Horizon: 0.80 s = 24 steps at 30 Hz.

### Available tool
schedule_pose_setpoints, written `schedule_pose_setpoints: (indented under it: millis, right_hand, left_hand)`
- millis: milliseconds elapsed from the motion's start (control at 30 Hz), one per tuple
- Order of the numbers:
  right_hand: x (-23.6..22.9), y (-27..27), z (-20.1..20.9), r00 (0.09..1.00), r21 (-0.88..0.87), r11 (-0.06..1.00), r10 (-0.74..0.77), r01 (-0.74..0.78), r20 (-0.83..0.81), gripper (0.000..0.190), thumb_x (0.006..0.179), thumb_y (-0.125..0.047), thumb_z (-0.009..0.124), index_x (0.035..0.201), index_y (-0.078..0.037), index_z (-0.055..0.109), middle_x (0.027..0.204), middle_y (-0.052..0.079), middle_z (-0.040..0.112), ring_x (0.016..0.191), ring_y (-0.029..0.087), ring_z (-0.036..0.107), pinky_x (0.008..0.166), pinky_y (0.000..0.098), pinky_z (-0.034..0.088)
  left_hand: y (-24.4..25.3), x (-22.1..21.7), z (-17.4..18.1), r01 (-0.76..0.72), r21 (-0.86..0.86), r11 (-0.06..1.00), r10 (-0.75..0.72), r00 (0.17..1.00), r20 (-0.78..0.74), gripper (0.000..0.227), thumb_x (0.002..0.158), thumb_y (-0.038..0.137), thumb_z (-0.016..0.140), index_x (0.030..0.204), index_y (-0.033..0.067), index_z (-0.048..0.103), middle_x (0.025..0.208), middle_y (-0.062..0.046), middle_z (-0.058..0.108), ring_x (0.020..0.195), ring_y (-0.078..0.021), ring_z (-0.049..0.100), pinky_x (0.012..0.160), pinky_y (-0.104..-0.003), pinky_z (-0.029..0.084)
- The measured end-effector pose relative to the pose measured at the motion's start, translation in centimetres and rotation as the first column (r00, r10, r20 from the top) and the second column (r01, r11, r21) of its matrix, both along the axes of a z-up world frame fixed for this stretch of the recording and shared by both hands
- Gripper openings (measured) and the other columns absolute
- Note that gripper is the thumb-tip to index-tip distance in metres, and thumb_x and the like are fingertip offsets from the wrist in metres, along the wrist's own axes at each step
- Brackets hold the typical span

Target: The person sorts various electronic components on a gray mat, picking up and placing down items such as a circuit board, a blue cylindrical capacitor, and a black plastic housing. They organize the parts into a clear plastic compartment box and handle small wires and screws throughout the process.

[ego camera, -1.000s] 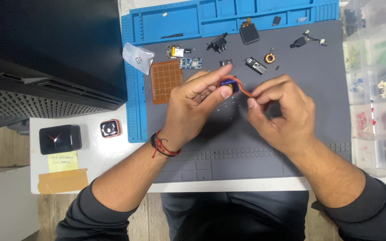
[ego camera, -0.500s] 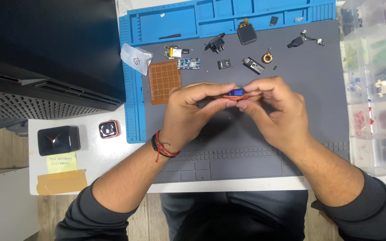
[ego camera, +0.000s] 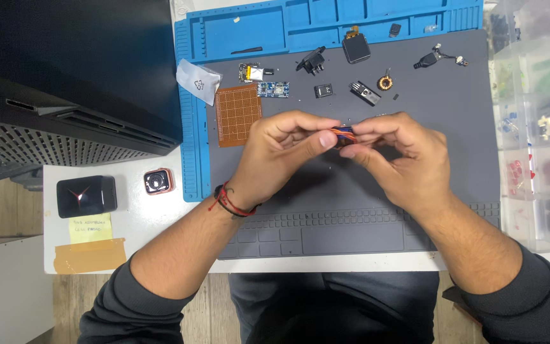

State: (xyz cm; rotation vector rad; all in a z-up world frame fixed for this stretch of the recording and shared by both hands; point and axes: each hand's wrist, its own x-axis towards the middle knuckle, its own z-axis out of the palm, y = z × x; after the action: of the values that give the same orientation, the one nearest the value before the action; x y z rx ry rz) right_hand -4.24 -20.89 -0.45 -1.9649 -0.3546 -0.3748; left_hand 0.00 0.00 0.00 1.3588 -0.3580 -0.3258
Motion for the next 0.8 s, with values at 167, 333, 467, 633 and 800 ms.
schedule_pose_setpoints:
  millis: [167,333,467,633,800]
  right_hand:
    - [0.1,-0.1,0.0,1.000,-0.050,0.999,0.006,-0.005,0.019,0.029,0.086,-0.004,0.089,0.107,-0.001,0.070,0.101,0.011,0.076,0.088,0.019,0.075,0.087,0.0271,0.062]
    - [0.2,0.1,0.0,1.000,-0.058,0.998,0.014,-0.014,0.007,0.027,0.086,-0.004,0.089,0.105,-0.003,0.070,0.098,0.010,0.076,0.085,0.018,0.076,0.085,0.0268,0.061]
    - [0.5,0.4,0.7,0.999,0.003,0.999,0.032,-0.032,-0.012,0.023,0.081,0.000,0.087,0.100,-0.001,0.074,0.081,0.011,0.077,0.077,0.026,0.077,0.072,0.0357,0.062]
    - [0.6,0.4,0.6,0.997,0.093,0.995,0.045,-0.039,-0.060,0.022,0.081,-0.005,0.088,0.098,-0.006,0.074,0.081,0.007,0.078,0.077,0.019,0.076,0.073,0.0322,0.063]
    - [0.9,0.3,0.3,0.985,0.262,0.965,0.064,-0.020,-0.161,0.020,0.082,-0.004,0.086,0.099,-0.006,0.076,0.084,0.007,0.079,0.081,0.015,0.076,0.078,0.0313,0.064]
  left_hand:
    - [0.1,0.1,-0.1,0.086,-0.137,0.987,-0.094,0.994,-0.049,0.017,0.100,0.014,0.069,0.114,0.0059,0.071,0.110,-0.012,0.077,0.104,-0.0173,0.075,0.094,-0.027,0.061]
    - [-0.1,0.1,-0.3,0.080,-0.111,0.991,-0.091,0.991,-0.099,0.015,0.100,0.016,0.067,0.111,0.0073,0.070,0.103,-0.006,0.074,0.097,-0.0119,0.070,0.090,-0.025,0.057]
    - [-0.8,0.1,-1.5,0.031,-0.102,0.994,-0.032,0.999,-0.003,0.020,0.100,0.019,0.067,0.111,0.0023,0.070,0.092,-0.009,0.075,0.093,-0.0141,0.075,0.084,-0.027,0.061]
    - [-0.4,0.1,-1.4,0.029,0.009,1.000,-0.029,0.997,0.065,0.017,0.100,0.014,0.066,0.113,0.0023,0.069,0.096,-0.010,0.074,0.094,-0.0163,0.074,0.084,-0.029,0.061]
    - [-0.6,-0.1,0.7,-0.036,0.217,0.976,-0.044,0.935,0.352,0.025,0.092,0.004,0.076,0.117,0.0018,0.070,0.102,-0.015,0.071,0.095,-0.0272,0.075,0.083,-0.034,0.063]
